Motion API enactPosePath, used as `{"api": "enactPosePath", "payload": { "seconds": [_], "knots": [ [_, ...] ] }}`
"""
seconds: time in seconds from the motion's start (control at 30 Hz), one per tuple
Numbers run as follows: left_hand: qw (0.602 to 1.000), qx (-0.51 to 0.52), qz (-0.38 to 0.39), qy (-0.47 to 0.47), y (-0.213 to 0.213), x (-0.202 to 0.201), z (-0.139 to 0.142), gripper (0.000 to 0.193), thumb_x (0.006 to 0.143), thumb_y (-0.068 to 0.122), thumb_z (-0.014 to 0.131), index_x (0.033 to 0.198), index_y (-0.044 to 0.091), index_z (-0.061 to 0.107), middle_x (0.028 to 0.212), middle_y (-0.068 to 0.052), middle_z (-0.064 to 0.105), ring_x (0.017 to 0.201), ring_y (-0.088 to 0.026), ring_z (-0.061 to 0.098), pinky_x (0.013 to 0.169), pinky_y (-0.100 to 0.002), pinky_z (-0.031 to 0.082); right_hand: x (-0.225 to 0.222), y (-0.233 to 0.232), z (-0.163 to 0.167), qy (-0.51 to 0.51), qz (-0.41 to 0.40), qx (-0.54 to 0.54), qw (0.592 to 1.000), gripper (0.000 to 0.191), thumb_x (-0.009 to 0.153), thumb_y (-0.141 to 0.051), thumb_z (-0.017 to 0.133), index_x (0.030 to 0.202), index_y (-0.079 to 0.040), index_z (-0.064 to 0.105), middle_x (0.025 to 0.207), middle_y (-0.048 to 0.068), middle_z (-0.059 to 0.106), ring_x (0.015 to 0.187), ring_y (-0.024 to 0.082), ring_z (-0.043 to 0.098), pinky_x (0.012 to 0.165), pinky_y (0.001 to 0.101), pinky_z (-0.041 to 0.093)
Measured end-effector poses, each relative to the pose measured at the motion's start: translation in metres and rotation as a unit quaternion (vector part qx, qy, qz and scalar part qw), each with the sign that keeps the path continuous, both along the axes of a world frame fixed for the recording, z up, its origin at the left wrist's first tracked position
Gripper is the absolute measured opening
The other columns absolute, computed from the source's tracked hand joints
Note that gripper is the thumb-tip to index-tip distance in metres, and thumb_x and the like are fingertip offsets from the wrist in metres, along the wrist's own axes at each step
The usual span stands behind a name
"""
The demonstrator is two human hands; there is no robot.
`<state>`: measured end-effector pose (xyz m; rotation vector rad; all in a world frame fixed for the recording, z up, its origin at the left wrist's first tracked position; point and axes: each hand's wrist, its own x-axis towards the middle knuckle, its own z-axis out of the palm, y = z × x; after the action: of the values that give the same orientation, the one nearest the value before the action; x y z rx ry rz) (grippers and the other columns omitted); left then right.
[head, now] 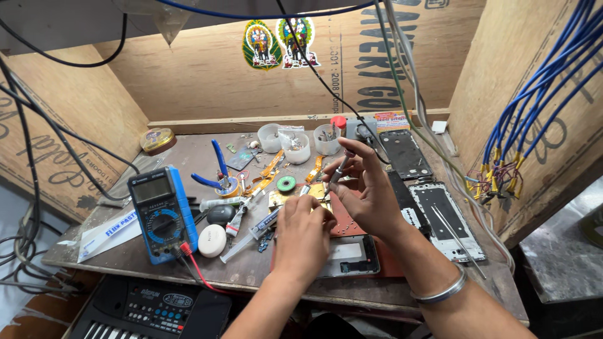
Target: The person uses a precision screwdriver to remove screws from the back of a disassembled smartphone. They then lift and inspect the phone's back cover and internal components, rotating the device to view different sides.
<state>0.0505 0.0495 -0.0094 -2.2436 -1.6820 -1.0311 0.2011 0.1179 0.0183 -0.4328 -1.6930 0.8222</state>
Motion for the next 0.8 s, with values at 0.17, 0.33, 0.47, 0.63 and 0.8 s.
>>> {"api": "enactPosePath", "payload": {
  "seconds": [0.17, 0.33, 0.47, 0.63, 0.8],
  "knots": [
    [0.996, -0.085, 0.019, -0.031, 0.008, 0.014, 0.002, 0.011, 0.079, 0.012, 0.074, 0.088, 0.013, 0.081, 0.102, -0.009, 0.06, 0.109, -0.031, 0.051, 0.104, -0.05, 0.032, 0.002, 0.002, 0.0, -0.004, -0.008, -0.006, 1.0, 0.077, 0.088, 0.014, 0.066, 0.152, -0.014, 0.035, 0.115, 0.009, 0.065, 0.106, 0.017, 0.069, 0.093, 0.0339, 0.062],
    [0.995, -0.083, 0.007, -0.053, 0.006, 0.006, 0.005, 0.014, 0.078, 0.012, 0.075, 0.089, 0.017, 0.083, 0.102, -0.007, 0.061, 0.111, -0.029, 0.05, 0.1, -0.051, 0.03, 0.002, 0.001, -0.001, -0.009, -0.012, 0.004, 1.0, 0.076, 0.089, 0.012, 0.068, 0.152, -0.014, 0.036, 0.114, 0.009, 0.066, 0.106, 0.017, 0.07, 0.093, 0.0337, 0.063],
    [0.994, -0.085, -0.002, -0.067, 0.006, 0.006, 0.005, 0.013, 0.079, 0.015, 0.076, 0.089, 0.019, 0.083, 0.1, -0.006, 0.06, 0.11, -0.028, 0.05, 0.097, -0.049, 0.031, 0.001, 0.002, -0.001, -0.008, -0.004, -0.002, 1.0, 0.076, 0.089, 0.013, 0.068, 0.153, -0.014, 0.036, 0.115, 0.01, 0.065, 0.106, 0.017, 0.068, 0.093, 0.0341, 0.062],
    [0.998, -0.057, -0.009, -0.028, 0.009, 0.008, 0.004, 0.017, 0.079, 0.028, 0.08, 0.087, 0.012, 0.081, 0.106, -0.008, 0.06, 0.112, -0.03, 0.049, 0.095, -0.052, 0.03, 0.003, 0.001, 0.0, -0.011, -0.007, 0.003, 1.0, 0.076, 0.088, 0.013, 0.066, 0.153, -0.014, 0.036, 0.116, 0.01, 0.065, 0.106, 0.017, 0.069, 0.095, 0.034, 0.062],
    [0.998, -0.058, -0.012, -0.037, 0.013, 0.009, 0.002, 0.023, 0.08, 0.035, 0.08, 0.086, 0.013, 0.082, 0.108, -0.008, 0.061, 0.115, -0.032, 0.048, 0.095, -0.052, 0.03, 0.003, 0.001, 0.0, -0.009, -0.018, 0.005, 1.0, 0.076, 0.089, 0.012, 0.067, 0.153, -0.014, 0.035, 0.114, 0.01, 0.066, 0.107, 0.017, 0.07, 0.094, 0.034, 0.062]
  ]
}}
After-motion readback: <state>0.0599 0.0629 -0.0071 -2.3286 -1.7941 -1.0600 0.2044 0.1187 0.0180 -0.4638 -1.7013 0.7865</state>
